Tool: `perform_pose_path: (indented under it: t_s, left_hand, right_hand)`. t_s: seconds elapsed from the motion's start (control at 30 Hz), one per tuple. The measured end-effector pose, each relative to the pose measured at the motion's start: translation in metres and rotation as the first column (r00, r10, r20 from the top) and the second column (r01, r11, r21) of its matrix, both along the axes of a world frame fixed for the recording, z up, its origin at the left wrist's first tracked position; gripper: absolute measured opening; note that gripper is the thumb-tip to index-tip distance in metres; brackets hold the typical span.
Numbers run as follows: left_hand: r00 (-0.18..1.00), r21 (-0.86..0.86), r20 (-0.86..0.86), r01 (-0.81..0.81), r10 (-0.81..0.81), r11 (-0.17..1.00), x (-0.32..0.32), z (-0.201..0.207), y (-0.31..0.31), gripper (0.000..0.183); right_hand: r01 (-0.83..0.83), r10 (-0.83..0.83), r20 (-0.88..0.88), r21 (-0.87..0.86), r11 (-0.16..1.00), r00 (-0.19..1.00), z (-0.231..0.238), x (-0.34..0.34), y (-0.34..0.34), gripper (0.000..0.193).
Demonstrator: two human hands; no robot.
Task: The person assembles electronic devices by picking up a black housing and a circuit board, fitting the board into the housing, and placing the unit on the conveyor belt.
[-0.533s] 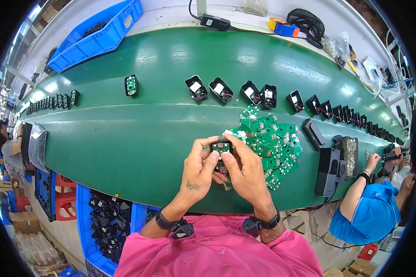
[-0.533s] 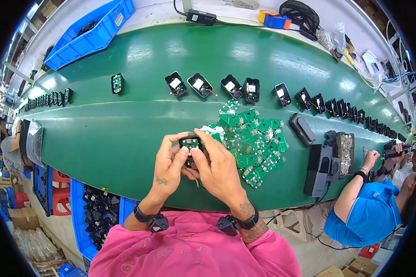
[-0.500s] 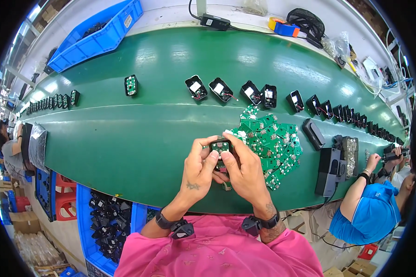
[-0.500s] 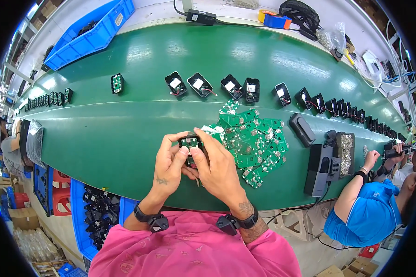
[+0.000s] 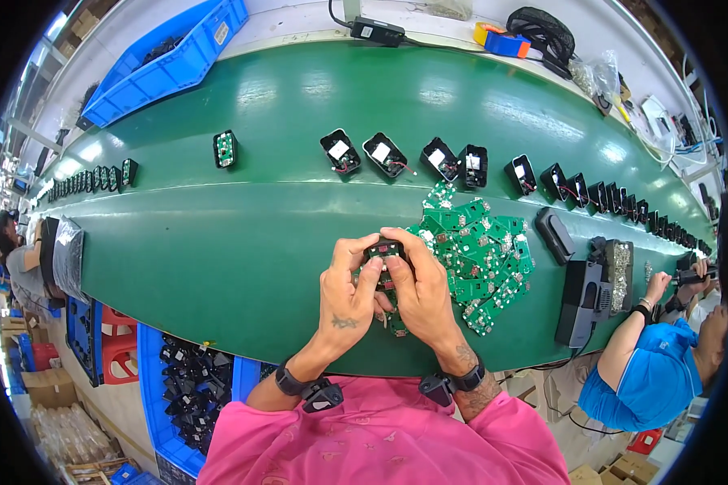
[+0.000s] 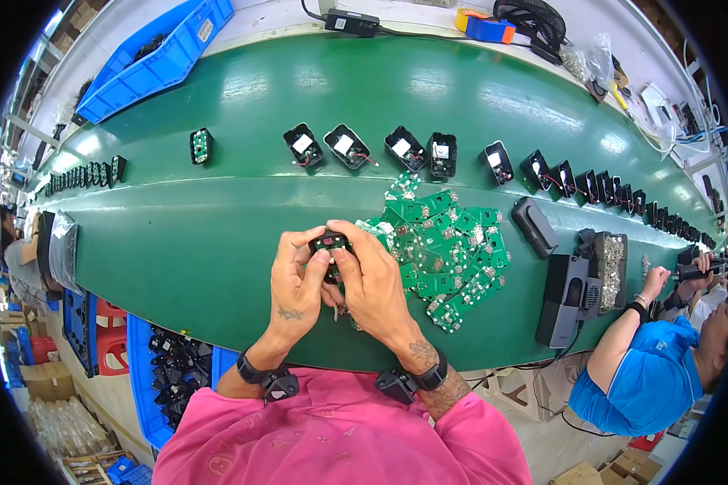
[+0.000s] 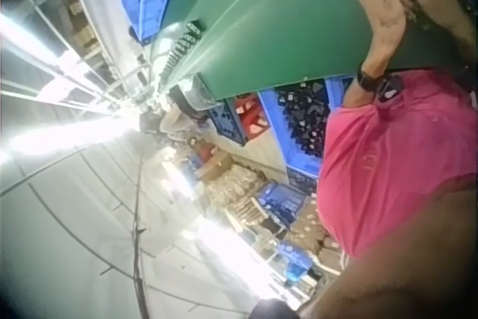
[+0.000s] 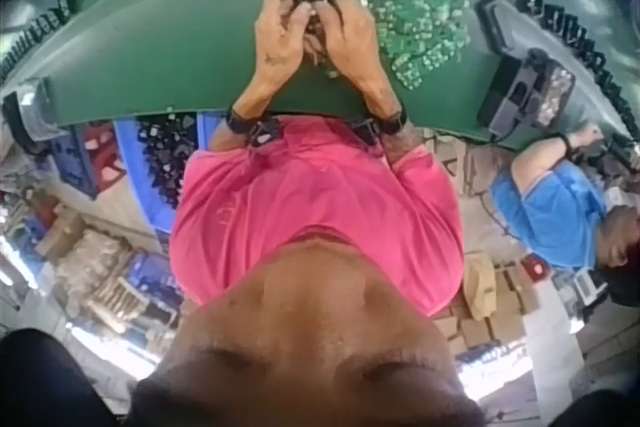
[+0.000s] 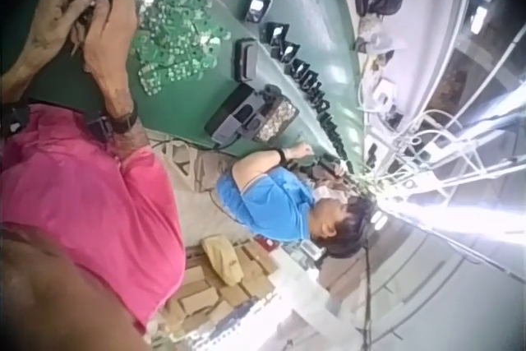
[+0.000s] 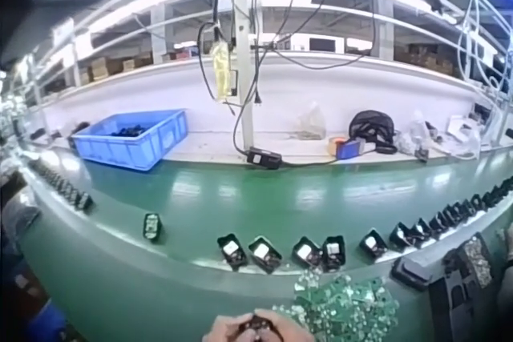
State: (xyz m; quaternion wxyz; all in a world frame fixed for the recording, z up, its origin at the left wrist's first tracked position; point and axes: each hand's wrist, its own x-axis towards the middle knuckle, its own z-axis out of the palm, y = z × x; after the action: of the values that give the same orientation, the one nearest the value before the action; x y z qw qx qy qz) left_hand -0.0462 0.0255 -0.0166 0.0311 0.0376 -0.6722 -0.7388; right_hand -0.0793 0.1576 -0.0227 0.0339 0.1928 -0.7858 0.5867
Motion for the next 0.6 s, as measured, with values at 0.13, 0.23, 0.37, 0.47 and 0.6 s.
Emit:
perform_pose_path:
  t_s: [0.13, 0.23, 0.37, 0.47, 0.6]
  left_hand:
    - [1.0, -0.025, 0.011, -0.022, 0.022, 0.999, 0.001, -0.005, 0.001, 0.027]
    - [1.0, -0.106, 0.03, -0.003, 0.006, 0.994, -0.008, -0.006, -0.016, 0.026]
    - [0.986, -0.272, 0.004, -0.162, 0.17, 0.948, -0.064, 0.016, -0.093, 0.027]
    - [0.961, -0.397, -0.032, -0.266, 0.276, 0.878, -0.11, -0.005, -0.158, 0.028]
    - [0.935, -0.571, 0.012, -0.285, 0.356, 0.77, -0.139, -0.015, -0.18, 0.031]
  right_hand:
    - [0.058, -0.057, -0.064, 0.015, 0.998, 0.996, -0.003, 0.004, -0.002, 0.033]
    - [0.069, -0.067, 0.061, -0.017, 0.998, 0.996, 0.004, 0.002, -0.006, 0.025]
    - [0.202, -0.175, -0.135, 0.219, 0.955, 0.975, 0.004, -0.006, 0.032, 0.019]
    - [0.049, 0.049, -0.201, 0.458, 0.888, 0.978, 0.013, 0.0, 0.034, 0.028]
    - [-0.073, 0.193, -0.152, 0.571, 0.818, 0.969, 0.014, 0.01, 0.024, 0.04]
